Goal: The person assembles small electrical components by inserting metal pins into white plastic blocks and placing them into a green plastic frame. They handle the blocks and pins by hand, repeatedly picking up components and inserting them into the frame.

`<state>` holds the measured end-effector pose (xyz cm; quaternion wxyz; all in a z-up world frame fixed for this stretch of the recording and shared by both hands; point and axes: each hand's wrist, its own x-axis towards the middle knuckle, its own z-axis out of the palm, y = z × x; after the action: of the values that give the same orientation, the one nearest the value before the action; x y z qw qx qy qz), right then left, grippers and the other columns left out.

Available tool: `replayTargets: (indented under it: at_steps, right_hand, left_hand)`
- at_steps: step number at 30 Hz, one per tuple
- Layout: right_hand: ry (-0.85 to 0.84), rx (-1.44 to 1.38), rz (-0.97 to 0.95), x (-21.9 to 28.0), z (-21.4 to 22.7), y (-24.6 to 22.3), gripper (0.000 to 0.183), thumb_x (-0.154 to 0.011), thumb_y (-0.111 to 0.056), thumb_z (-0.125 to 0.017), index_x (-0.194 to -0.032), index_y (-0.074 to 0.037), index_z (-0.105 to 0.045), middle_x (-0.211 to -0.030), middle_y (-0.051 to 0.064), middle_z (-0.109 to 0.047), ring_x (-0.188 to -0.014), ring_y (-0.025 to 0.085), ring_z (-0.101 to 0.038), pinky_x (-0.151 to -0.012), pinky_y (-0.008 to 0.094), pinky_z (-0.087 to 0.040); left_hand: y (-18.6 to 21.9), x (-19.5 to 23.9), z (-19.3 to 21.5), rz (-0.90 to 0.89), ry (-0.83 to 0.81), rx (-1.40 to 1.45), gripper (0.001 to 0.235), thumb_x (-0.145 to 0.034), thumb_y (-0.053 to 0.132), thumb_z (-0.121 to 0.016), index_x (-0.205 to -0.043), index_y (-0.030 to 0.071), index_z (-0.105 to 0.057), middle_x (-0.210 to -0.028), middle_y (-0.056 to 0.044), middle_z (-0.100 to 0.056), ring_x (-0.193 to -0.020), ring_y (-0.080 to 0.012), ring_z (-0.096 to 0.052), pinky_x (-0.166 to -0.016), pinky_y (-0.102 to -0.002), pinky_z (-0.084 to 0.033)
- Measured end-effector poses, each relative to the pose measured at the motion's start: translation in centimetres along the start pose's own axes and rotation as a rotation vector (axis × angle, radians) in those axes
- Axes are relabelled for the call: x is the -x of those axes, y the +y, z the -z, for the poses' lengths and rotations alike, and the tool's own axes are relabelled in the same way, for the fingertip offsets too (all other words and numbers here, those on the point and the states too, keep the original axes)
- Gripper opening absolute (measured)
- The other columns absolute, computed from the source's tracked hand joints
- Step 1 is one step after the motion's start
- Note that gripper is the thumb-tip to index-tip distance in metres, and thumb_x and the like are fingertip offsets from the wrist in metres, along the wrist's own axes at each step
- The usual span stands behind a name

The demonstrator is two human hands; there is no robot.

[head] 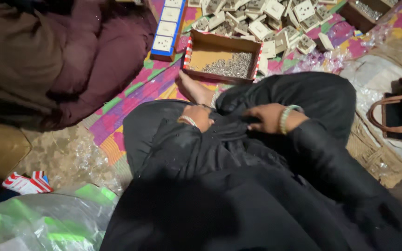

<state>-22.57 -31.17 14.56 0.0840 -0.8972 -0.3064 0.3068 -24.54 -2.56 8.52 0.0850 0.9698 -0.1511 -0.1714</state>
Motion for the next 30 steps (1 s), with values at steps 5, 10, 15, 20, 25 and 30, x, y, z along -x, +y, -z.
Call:
replayTargets:
  at_steps: [5, 10, 15, 20, 25, 30]
  right_hand:
    - [0.289, -0.015, 0.131, 3.9, 4.5, 1.9, 0.052, -0.088, -0.038, -0.069, -0.133, -0.014, -0.062, -0.125, 0.017, -0.069, -0.114, 0.038, -0.066, -0.096, 0.044, -0.052]
    - [0.387, -0.066, -0.035, 4.3, 5.9, 5.6, 0.049, -0.092, -0.038, -0.069, -0.133, -0.013, -0.063, -0.122, 0.017, -0.070, -0.111, 0.037, -0.067, -0.095, 0.043, -0.053]
    - [0.445, -0.296, 0.007, 2.5, 4.9, 9.1, 0.043, -0.092, -0.032, -0.069, -0.129, -0.012, -0.066, -0.118, 0.016, -0.072, -0.109, 0.034, -0.069, -0.094, 0.042, -0.053]
    - [0.516, -0.291, 0.048, 2.7, 5.2, 10.6, 0.042, -0.090, -0.029, -0.070, -0.128, -0.012, -0.067, -0.118, 0.016, -0.072, -0.110, 0.035, -0.068, -0.094, 0.042, -0.053]
    - [0.477, -0.416, -0.022, 2.7, 6.0, 8.7, 0.043, -0.089, -0.032, -0.070, -0.127, -0.012, -0.067, -0.114, 0.015, -0.074, -0.106, 0.033, -0.071, -0.092, 0.041, -0.054]
    - [0.381, -0.261, -0.088, 0.7, 4.2, 7.7, 0.047, -0.091, -0.040, -0.071, -0.130, -0.014, -0.066, -0.120, 0.016, -0.072, -0.111, 0.036, -0.068, -0.095, 0.042, -0.053]
  left_hand:
    - [3.8, 2.4, 3.1, -0.219, 0.174, 0.140, 0.041, -0.081, 0.037, -0.078, -0.110, 0.008, -0.074, -0.109, -0.015, -0.073, -0.108, -0.0346, -0.067, -0.092, -0.049, -0.050]
    - [7.0, 0.8, 8.5, -0.346, 0.372, 0.235, 0.033, -0.081, 0.035, -0.079, -0.100, 0.008, -0.073, -0.100, -0.014, -0.073, -0.100, -0.0355, -0.068, -0.085, -0.048, -0.053]
    - [6.6, -2.1, 16.0, -0.307, 0.558, 0.258, 0.032, -0.083, 0.029, -0.082, -0.101, 0.004, -0.070, -0.098, -0.018, -0.070, -0.099, -0.0402, -0.065, -0.085, -0.050, -0.051]
    - [2.9, -6.3, 21.2, -0.034, 0.373, -0.121, 0.081, -0.064, 0.030, -0.090, -0.134, 0.007, -0.055, -0.134, -0.019, -0.056, -0.127, -0.0387, -0.051, -0.099, -0.055, -0.043]
    - [0.6, -9.1, 18.5, -0.063, 0.093, -0.480, 0.122, -0.057, 0.027, -0.093, -0.160, 0.024, -0.029, -0.158, -0.017, -0.037, -0.144, -0.0415, -0.033, -0.109, -0.069, -0.027]
    - [-2.9, -10.7, 15.6, -0.286, 0.229, -0.544, 0.114, -0.064, 0.031, -0.090, -0.161, 0.020, -0.031, -0.150, -0.016, -0.047, -0.141, -0.0375, -0.039, -0.109, -0.065, -0.029]
